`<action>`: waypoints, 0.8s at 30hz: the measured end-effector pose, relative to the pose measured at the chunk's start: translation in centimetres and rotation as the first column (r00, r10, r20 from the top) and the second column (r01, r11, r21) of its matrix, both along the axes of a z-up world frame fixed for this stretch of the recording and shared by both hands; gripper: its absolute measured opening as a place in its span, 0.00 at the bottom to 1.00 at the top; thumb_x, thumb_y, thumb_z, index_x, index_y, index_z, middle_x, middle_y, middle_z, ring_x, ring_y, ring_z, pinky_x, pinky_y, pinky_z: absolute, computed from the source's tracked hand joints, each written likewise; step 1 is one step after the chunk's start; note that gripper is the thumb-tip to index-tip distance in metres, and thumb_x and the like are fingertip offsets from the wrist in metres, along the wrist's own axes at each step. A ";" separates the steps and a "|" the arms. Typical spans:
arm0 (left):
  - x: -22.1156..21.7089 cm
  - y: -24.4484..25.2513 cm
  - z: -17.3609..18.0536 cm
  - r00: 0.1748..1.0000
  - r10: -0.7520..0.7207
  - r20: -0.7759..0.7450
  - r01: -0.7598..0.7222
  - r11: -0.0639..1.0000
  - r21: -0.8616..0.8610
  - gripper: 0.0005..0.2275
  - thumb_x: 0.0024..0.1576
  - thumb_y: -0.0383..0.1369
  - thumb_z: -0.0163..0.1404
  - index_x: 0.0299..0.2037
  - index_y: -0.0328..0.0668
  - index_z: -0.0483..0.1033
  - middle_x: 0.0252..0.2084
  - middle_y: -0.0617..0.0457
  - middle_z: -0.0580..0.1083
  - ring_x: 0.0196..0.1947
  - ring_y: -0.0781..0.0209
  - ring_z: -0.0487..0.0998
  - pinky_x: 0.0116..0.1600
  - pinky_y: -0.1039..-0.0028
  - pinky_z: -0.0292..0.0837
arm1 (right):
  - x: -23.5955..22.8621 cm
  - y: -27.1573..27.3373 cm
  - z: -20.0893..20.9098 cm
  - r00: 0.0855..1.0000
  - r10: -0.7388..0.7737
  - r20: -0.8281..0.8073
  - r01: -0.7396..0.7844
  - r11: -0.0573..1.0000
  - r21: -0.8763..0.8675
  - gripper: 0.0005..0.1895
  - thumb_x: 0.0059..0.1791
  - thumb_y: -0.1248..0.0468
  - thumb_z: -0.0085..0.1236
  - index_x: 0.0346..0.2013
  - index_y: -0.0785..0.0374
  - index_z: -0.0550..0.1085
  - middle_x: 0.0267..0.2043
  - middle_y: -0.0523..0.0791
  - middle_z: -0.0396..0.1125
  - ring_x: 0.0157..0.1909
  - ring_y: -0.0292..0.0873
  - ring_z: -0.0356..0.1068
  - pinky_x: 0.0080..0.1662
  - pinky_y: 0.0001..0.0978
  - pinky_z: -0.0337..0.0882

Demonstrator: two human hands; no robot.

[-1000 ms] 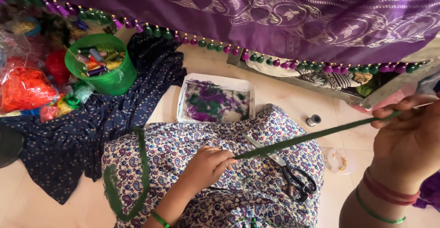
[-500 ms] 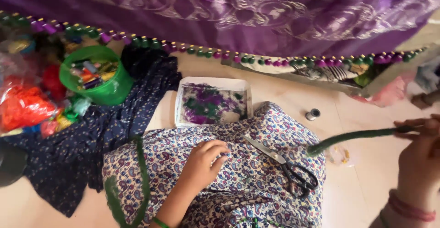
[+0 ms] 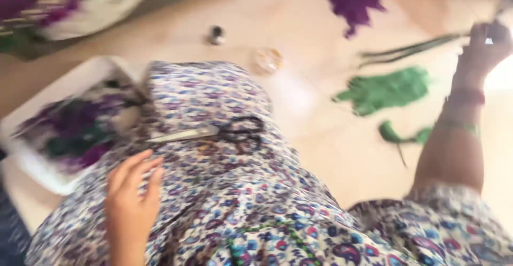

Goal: Cutting green decorative material into strips and manipulating them to assemble a handicraft item.

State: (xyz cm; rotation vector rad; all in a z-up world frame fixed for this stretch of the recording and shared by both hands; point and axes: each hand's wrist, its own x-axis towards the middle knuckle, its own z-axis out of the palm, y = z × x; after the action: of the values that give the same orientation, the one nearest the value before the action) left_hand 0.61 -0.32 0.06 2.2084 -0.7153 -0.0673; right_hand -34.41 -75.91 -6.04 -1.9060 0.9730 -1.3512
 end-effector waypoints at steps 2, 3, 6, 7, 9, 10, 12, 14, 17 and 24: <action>0.4 0.0 -1.3 0.996 -0.077 0.043 0.075 0.996 0.046 0.08 0.59 0.31 0.56 0.47 0.42 0.81 0.56 0.51 0.76 0.57 0.50 0.75 0.59 0.64 0.70 | -0.8 3.6 4.1 0.997 -0.069 0.016 0.069 0.997 0.038 0.04 0.58 0.72 0.56 0.48 0.68 0.74 0.42 0.44 0.70 0.36 0.36 0.73 0.33 0.26 0.74; 0.7 0.4 -1.7 0.989 -0.101 0.113 0.090 0.992 0.092 0.08 0.59 0.31 0.57 0.46 0.42 0.81 0.56 0.52 0.77 0.57 0.52 0.76 0.63 0.62 0.69 | 0.5 5.0 5.8 0.995 -0.083 0.059 0.079 0.994 0.077 0.04 0.58 0.71 0.53 0.47 0.64 0.74 0.40 0.42 0.71 0.34 0.35 0.75 0.30 0.24 0.74; 0.2 -0.4 -1.7 0.993 -0.069 0.094 0.057 0.990 0.127 0.08 0.60 0.31 0.57 0.48 0.43 0.81 0.56 0.51 0.77 0.57 0.50 0.75 0.62 0.63 0.69 | -3.3 1.8 2.3 0.989 -0.145 -0.039 0.145 0.989 -0.020 0.07 0.56 0.73 0.49 0.40 0.64 0.75 0.37 0.42 0.72 0.32 0.36 0.78 0.31 0.25 0.78; 0.2 -0.7 -1.8 0.993 -0.070 0.092 0.057 0.990 0.131 0.08 0.60 0.31 0.57 0.48 0.43 0.81 0.56 0.51 0.77 0.57 0.50 0.75 0.62 0.63 0.69 | -4.7 0.2 -0.6 0.989 -0.145 -0.042 0.145 0.989 -0.015 0.07 0.56 0.73 0.49 0.40 0.64 0.75 0.37 0.42 0.72 0.32 0.36 0.78 0.31 0.25 0.78; 0.3 -0.8 -1.9 0.988 -0.109 0.114 0.094 0.987 0.134 0.07 0.60 0.30 0.57 0.47 0.43 0.81 0.55 0.51 0.77 0.57 0.50 0.75 0.63 0.62 0.69 | -6.9 -3.1 -6.3 0.864 -0.341 -0.372 0.324 0.940 -0.108 0.08 0.54 0.72 0.51 0.36 0.63 0.78 0.30 0.41 0.73 0.28 0.36 0.76 0.28 0.28 0.76; 0.3 -1.0 -1.8 0.989 -0.100 0.111 0.085 0.987 0.139 0.07 0.60 0.30 0.57 0.47 0.43 0.81 0.55 0.51 0.77 0.57 0.50 0.75 0.63 0.62 0.69 | -7.0 -2.3 -9.1 0.866 -0.330 -0.376 0.315 0.943 -0.104 0.08 0.54 0.72 0.51 0.36 0.63 0.78 0.30 0.41 0.73 0.28 0.36 0.76 0.28 0.28 0.76; 0.3 -1.1 -1.4 0.983 -0.136 0.120 0.125 0.987 0.098 0.07 0.59 0.30 0.57 0.46 0.41 0.80 0.54 0.51 0.77 0.56 0.50 0.75 0.62 0.62 0.69 | -6.9 -0.6 -15.1 0.322 -0.560 -0.763 -0.010 0.804 -0.594 0.06 0.45 0.70 0.53 0.28 0.62 0.78 0.37 0.54 0.73 0.37 0.57 0.73 0.39 0.49 0.72; 0.3 -0.8 -1.1 0.984 -0.123 0.130 0.107 0.987 0.124 0.07 0.59 0.29 0.57 0.46 0.41 0.81 0.54 0.51 0.77 0.56 0.49 0.75 0.62 0.61 0.69 | -3.0 5.9 -17.4 0.508 -0.427 -0.748 0.140 0.898 -0.418 0.06 0.48 0.65 0.55 0.33 0.62 0.79 0.37 0.55 0.73 0.38 0.59 0.73 0.41 0.50 0.72; 0.5 -0.6 -0.5 0.988 -0.087 0.126 0.073 0.991 0.110 0.07 0.59 0.28 0.56 0.46 0.41 0.81 0.54 0.49 0.77 0.55 0.48 0.76 0.62 0.62 0.69 | 1.3 13.7 -19.6 0.624 -0.246 -0.742 0.183 0.969 -0.168 0.09 0.54 0.59 0.58 0.39 0.61 0.80 0.39 0.57 0.73 0.42 0.63 0.72 0.45 0.53 0.71; 1.2 5.5 1.4 0.979 -0.007 -0.205 -0.066 0.935 -0.348 0.06 0.65 0.29 0.51 0.47 0.37 0.78 0.55 0.49 0.78 0.54 0.61 0.80 0.57 0.73 0.76 | 3.4 15.8 -30.6 0.753 0.013 -0.657 -0.162 0.973 -0.165 0.07 0.56 0.62 0.61 0.43 0.62 0.78 0.41 0.50 0.75 0.43 0.53 0.74 0.44 0.46 0.72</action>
State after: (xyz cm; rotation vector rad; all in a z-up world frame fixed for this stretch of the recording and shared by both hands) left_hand 1.86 5.20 1.46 1.8352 -0.5326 -0.1364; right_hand -31.05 -60.16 -36.62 -2.6450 1.0578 -0.7353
